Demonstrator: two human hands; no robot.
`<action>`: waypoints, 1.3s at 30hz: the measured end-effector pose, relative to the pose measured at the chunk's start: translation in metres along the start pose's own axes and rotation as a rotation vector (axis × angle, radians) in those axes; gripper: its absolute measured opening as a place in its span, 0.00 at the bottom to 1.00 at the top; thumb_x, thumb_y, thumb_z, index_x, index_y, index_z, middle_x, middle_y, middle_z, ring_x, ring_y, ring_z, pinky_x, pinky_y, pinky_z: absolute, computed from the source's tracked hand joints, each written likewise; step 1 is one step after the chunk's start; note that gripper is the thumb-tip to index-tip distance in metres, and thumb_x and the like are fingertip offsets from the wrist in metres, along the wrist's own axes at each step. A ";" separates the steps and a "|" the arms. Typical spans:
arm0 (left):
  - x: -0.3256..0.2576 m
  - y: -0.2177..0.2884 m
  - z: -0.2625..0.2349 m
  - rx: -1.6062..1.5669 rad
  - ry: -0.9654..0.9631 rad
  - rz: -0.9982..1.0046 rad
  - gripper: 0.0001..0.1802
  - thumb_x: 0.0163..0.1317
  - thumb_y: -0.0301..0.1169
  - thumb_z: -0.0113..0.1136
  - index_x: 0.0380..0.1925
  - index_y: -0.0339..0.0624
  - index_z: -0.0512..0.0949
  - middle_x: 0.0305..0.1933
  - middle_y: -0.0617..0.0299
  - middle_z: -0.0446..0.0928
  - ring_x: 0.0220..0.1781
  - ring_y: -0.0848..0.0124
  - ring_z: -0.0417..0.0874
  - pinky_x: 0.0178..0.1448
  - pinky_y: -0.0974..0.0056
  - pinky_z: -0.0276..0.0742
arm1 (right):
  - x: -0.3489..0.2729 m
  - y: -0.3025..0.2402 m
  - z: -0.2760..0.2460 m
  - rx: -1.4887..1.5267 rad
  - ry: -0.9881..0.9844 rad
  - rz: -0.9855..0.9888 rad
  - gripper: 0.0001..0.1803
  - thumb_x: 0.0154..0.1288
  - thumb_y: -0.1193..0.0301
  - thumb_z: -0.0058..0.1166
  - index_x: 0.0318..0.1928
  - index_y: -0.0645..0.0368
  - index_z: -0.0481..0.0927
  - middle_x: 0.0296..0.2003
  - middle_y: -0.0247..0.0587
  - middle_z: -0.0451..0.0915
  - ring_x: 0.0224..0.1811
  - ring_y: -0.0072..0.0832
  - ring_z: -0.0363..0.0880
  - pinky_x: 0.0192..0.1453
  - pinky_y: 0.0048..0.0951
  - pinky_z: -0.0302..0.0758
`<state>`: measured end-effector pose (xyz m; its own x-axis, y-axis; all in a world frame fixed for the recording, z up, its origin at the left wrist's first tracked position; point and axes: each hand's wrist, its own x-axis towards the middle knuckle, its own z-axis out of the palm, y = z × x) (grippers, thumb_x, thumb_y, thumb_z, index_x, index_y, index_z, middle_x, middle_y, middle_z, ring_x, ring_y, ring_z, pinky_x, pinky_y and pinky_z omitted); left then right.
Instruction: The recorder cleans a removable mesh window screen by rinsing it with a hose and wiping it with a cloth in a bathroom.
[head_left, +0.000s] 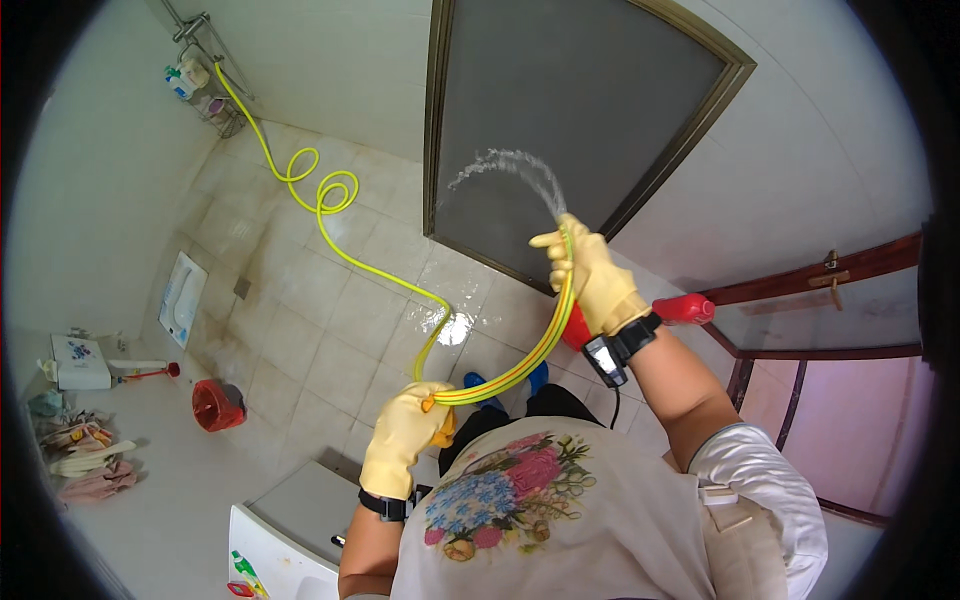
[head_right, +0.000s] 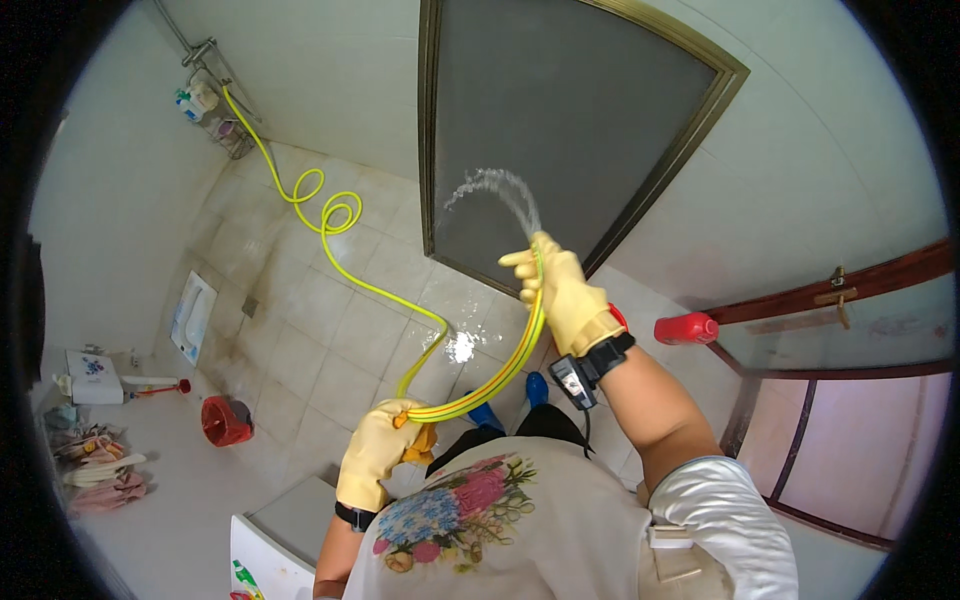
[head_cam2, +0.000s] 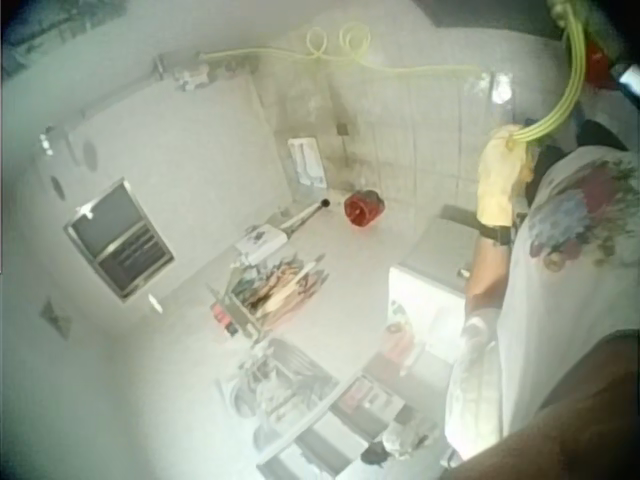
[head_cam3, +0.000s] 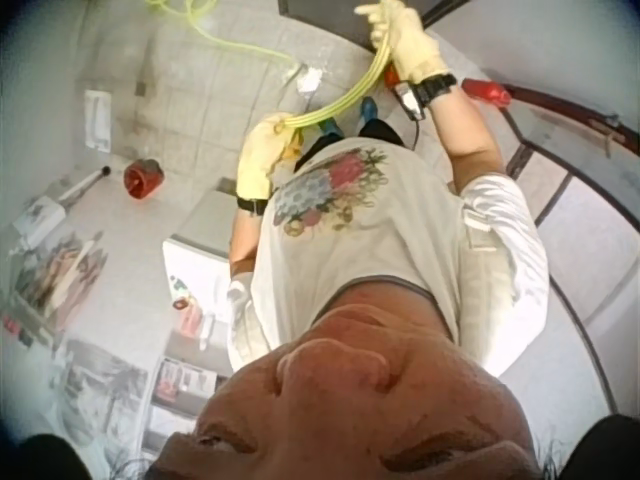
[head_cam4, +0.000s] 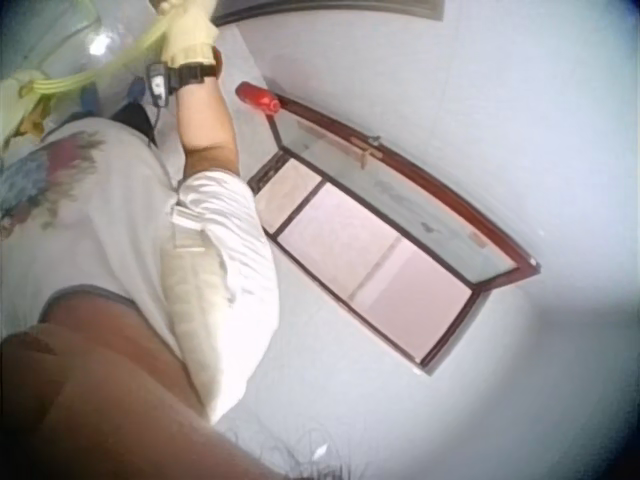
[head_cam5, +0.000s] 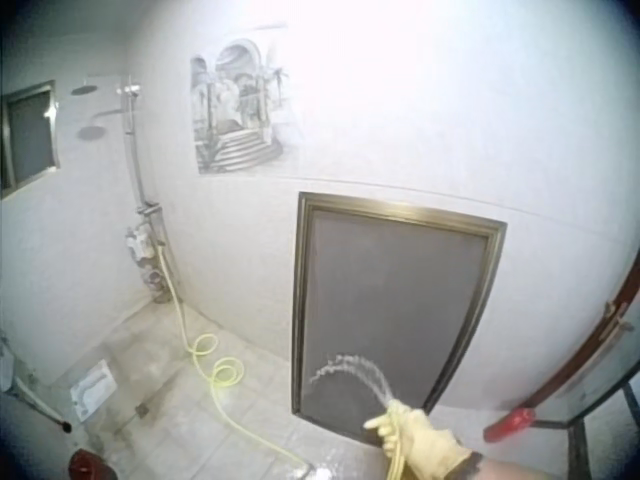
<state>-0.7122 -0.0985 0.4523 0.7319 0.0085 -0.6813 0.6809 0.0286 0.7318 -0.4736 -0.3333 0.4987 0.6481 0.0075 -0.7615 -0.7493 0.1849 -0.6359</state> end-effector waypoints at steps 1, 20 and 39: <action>0.001 0.004 0.003 0.058 -0.006 0.022 0.14 0.65 0.26 0.58 0.49 0.38 0.85 0.30 0.60 0.85 0.30 0.75 0.85 0.38 0.68 0.81 | 0.004 -0.002 -0.011 0.057 -0.005 -0.041 0.31 0.80 0.50 0.41 0.39 0.68 0.83 0.19 0.27 0.65 0.12 0.17 0.54 0.16 0.22 0.59; 0.026 0.010 0.058 0.384 -0.104 0.193 0.12 0.63 0.28 0.61 0.45 0.42 0.87 0.39 0.58 0.86 0.37 0.72 0.87 0.44 0.66 0.82 | 0.016 0.073 -0.163 0.661 0.205 0.050 0.23 0.80 0.57 0.39 0.48 0.65 0.79 0.24 0.32 0.79 0.15 0.21 0.66 0.19 0.22 0.70; 0.014 0.011 0.158 0.406 0.066 0.093 0.17 0.61 0.23 0.57 0.49 0.38 0.85 0.37 0.56 0.87 0.36 0.69 0.89 0.44 0.66 0.84 | 0.089 0.126 -0.267 0.158 -0.198 0.215 0.33 0.81 0.51 0.30 0.52 0.67 0.82 0.22 0.34 0.77 0.18 0.25 0.70 0.23 0.27 0.69</action>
<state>-0.6905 -0.2564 0.4527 0.7962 0.0572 -0.6023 0.5770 -0.3711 0.7276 -0.5462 -0.5713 0.3174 0.5030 0.2511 -0.8270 -0.8515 0.3082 -0.4243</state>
